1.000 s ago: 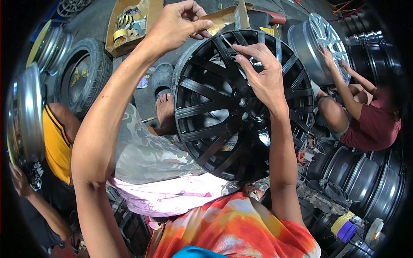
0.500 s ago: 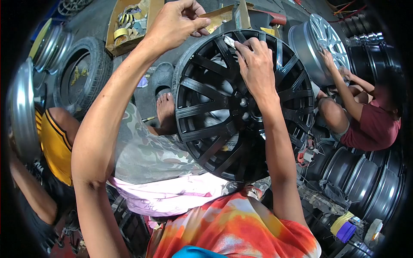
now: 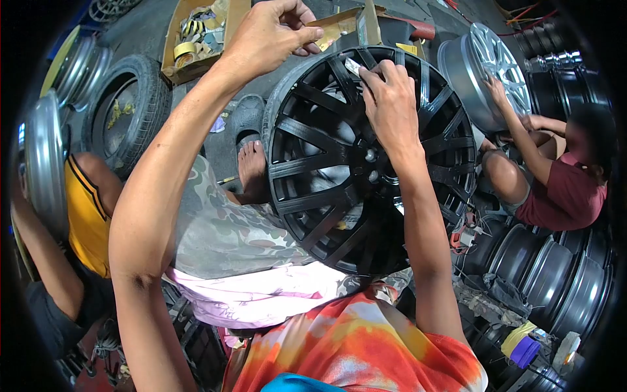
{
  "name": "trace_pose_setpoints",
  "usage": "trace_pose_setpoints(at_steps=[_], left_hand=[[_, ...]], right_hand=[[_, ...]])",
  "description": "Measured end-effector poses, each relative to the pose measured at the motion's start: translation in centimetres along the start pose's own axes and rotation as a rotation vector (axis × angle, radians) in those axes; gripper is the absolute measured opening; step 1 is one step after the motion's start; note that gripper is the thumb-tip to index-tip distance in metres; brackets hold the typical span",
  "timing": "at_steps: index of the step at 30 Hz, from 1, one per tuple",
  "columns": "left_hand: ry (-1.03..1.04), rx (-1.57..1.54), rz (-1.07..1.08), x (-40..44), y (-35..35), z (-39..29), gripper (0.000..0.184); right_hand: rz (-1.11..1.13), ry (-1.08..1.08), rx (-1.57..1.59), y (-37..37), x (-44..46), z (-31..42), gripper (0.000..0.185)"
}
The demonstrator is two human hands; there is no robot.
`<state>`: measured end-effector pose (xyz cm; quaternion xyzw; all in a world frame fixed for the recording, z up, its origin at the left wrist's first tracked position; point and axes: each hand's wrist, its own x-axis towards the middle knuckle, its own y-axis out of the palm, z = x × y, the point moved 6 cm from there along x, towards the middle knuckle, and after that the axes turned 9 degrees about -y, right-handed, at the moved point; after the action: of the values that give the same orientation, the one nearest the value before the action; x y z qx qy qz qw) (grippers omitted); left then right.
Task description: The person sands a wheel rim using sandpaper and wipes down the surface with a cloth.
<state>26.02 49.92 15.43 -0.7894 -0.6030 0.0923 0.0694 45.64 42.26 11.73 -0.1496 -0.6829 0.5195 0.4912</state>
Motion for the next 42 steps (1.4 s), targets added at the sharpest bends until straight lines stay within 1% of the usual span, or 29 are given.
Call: trace_pose_setpoints(at_steps=[11,13,17,19,20,22,23,24,26,27,28,29,30,31,32,33,34,38,40,42], left_hand=[[0.027,-0.016,0.022,0.2,0.2,0.3,0.012],[0.027,-0.005,0.017,0.2,0.3,0.2,0.012],[0.008,0.005,0.009,0.0,0.2,-0.1,0.012],[0.004,0.019,0.007,0.0,0.0,-0.1,0.012],[0.005,0.019,0.005,0.0,-0.1,-0.1,0.012],[-0.019,-0.023,0.004,0.2,-0.2,0.2,0.011],[-0.017,-0.023,0.006,0.2,-0.2,0.1,0.011],[-0.023,-0.017,0.005,0.2,-0.2,0.1,0.011],[-0.020,-0.001,0.008,0.1,-0.2,0.2,0.011],[-0.009,-0.025,0.081,0.0,0.2,0.6,0.015],[0.004,-0.048,0.156,-0.2,0.7,0.2,0.021],[-0.024,-0.041,0.200,-0.6,1.2,0.2,0.027],[-0.064,-0.039,0.267,-0.8,1.8,0.1,0.028],[-0.091,-0.037,0.337,-1.2,2.4,0.1,0.028],[-0.119,-0.034,0.408,-1.6,3.2,0.2,0.029],[-0.134,-0.089,0.456,-2.1,4.3,0.2,0.027],[-0.161,-0.079,0.523,-2.4,5.5,0.3,0.024],[-0.249,-0.054,0.681,-4.5,8.4,0.0,0.024],[-0.253,-0.072,0.719,-5.2,9.5,0.0,0.022],[-0.281,0.024,0.718,-5.0,9.2,-0.5,0.020]], right_hand=[[-0.038,0.013,0.049,0.5,0.3,-0.1,0.033],[-0.003,-0.008,0.058,0.4,0.3,-0.1,0.029],[-0.018,-0.008,0.083,-0.2,0.1,-0.3,0.026],[-0.096,0.037,0.123,-1.0,0.0,-0.8,0.019],[-0.096,0.036,0.124,-1.4,-0.1,-0.9,0.019],[-0.188,0.232,0.383,-2.4,-0.6,-2.2,0.013],[-0.235,0.315,0.418,-2.8,-1.2,-2.7,0.013],[-0.259,0.548,0.715,-1.8,-2.4,-4.1,0.016],[-0.377,0.753,1.115,-2.0,-3.5,-4.8,0.015],[-0.390,0.797,1.174,-2.3,-3.9,-4.8,0.016],[-0.406,0.795,1.172,-2.3,-4.1,-5.0,0.016],[-0.434,0.792,1.311,-1.9,-4.4,-5.2,0.017],[-0.462,0.786,1.449,-1.8,-4.7,-5.2,0.019],[-0.478,0.755,1.442,-2.6,-4.5,-4.5,0.022],[-0.442,0.709,1.402,-3.2,-4.6,-4.2,0.025],[-0.394,0.730,1.360,-3.9,-4.7,-3.8,0.026],[-0.347,0.750,1.320,-4.9,-4.7,-3.2,0.027],[-0.176,0.749,1.057,-6.2,-6.7,-2.1,0.019],[-0.187,0.782,1.056,-6.4,-8.3,-2.0,0.017],[-0.250,0.826,1.146,-6.1,-10.3,-2.3,0.015]])
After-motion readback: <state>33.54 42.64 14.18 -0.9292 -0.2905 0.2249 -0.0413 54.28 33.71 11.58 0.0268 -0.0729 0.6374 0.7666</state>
